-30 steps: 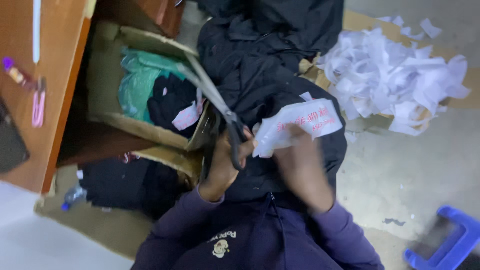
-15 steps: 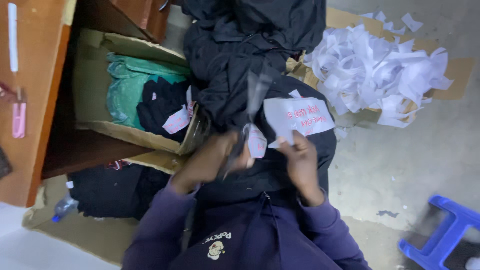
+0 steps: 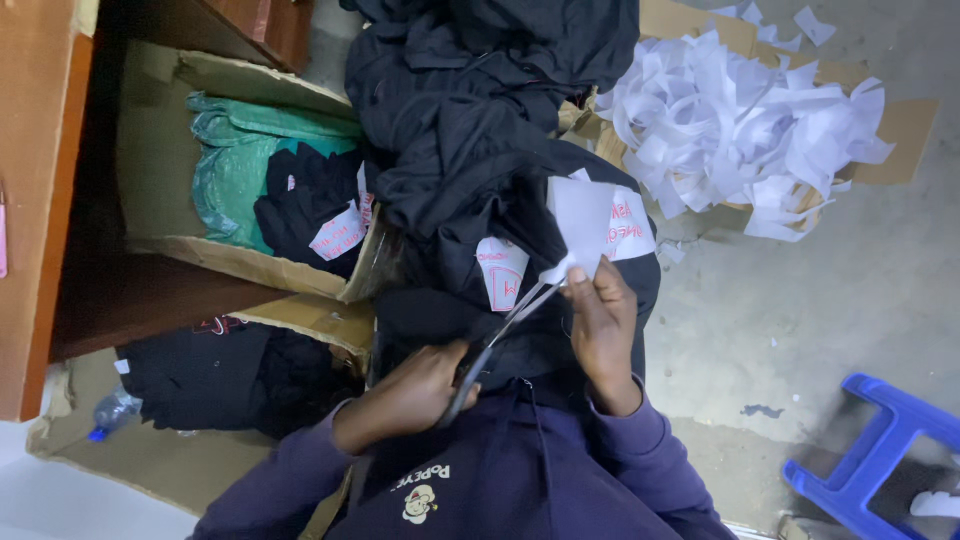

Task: The person uses scissors to cut a white paper template with red text into strips. The person holds the paper with one hand and cuts it with the other, then discards the cut pieces onto a pile on the floor.

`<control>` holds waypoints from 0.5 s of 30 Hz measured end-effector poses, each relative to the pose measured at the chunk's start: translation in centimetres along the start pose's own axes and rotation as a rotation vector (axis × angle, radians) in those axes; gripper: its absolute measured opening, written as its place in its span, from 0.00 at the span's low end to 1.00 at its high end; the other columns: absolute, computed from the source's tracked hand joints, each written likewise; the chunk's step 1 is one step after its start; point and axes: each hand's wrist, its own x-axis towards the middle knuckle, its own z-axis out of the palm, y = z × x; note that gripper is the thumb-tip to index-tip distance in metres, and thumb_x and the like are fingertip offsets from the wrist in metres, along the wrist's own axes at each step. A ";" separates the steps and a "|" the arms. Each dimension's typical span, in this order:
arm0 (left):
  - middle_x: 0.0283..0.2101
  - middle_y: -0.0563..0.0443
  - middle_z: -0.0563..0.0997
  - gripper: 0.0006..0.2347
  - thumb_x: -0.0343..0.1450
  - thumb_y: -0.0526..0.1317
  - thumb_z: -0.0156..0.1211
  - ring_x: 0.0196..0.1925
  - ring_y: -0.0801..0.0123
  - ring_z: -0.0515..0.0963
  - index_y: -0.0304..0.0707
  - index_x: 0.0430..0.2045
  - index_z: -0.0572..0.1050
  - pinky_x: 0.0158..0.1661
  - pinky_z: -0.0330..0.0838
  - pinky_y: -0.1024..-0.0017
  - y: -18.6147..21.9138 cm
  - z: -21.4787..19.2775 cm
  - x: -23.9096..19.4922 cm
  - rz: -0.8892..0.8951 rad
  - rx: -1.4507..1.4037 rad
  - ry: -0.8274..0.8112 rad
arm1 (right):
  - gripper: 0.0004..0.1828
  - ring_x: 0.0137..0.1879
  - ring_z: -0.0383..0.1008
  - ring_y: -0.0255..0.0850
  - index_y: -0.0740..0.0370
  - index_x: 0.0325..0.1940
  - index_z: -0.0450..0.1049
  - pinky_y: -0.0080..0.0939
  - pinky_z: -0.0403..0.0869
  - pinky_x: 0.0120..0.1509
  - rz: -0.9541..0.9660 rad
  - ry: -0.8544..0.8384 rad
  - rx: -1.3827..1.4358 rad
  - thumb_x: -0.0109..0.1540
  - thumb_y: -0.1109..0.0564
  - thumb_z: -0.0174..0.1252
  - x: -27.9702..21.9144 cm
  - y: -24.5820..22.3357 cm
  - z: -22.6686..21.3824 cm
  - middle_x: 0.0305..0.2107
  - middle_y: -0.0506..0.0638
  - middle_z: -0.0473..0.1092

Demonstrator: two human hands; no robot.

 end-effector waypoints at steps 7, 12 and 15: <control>0.38 0.26 0.85 0.15 0.69 0.47 0.60 0.47 0.29 0.84 0.31 0.37 0.76 0.44 0.76 0.41 3.1 -0.3 1.0 -0.098 0.007 0.090 | 0.17 0.43 0.68 0.41 0.65 0.25 0.69 0.40 0.70 0.51 -0.103 -0.108 -0.170 0.69 0.60 0.57 -2.0 -0.1 0.0 0.32 0.53 0.63; 0.37 0.23 0.84 0.14 0.70 0.45 0.58 0.47 0.27 0.84 0.29 0.36 0.77 0.44 0.76 0.41 3.2 -0.1 1.4 -0.130 0.003 0.093 | 0.18 0.45 0.68 0.42 0.65 0.25 0.70 0.42 0.68 0.53 -0.099 -0.082 -0.227 0.69 0.57 0.58 -2.6 -0.3 -0.2 0.34 0.55 0.64; 0.38 0.22 0.84 0.14 0.70 0.44 0.59 0.46 0.25 0.83 0.27 0.37 0.76 0.44 0.77 0.39 3.1 -0.2 1.1 -0.105 0.034 0.127 | 0.18 0.46 0.74 0.49 0.66 0.25 0.73 0.46 0.70 0.53 -0.098 -0.123 -0.334 0.68 0.56 0.60 -3.3 0.8 -0.9 0.35 0.58 0.67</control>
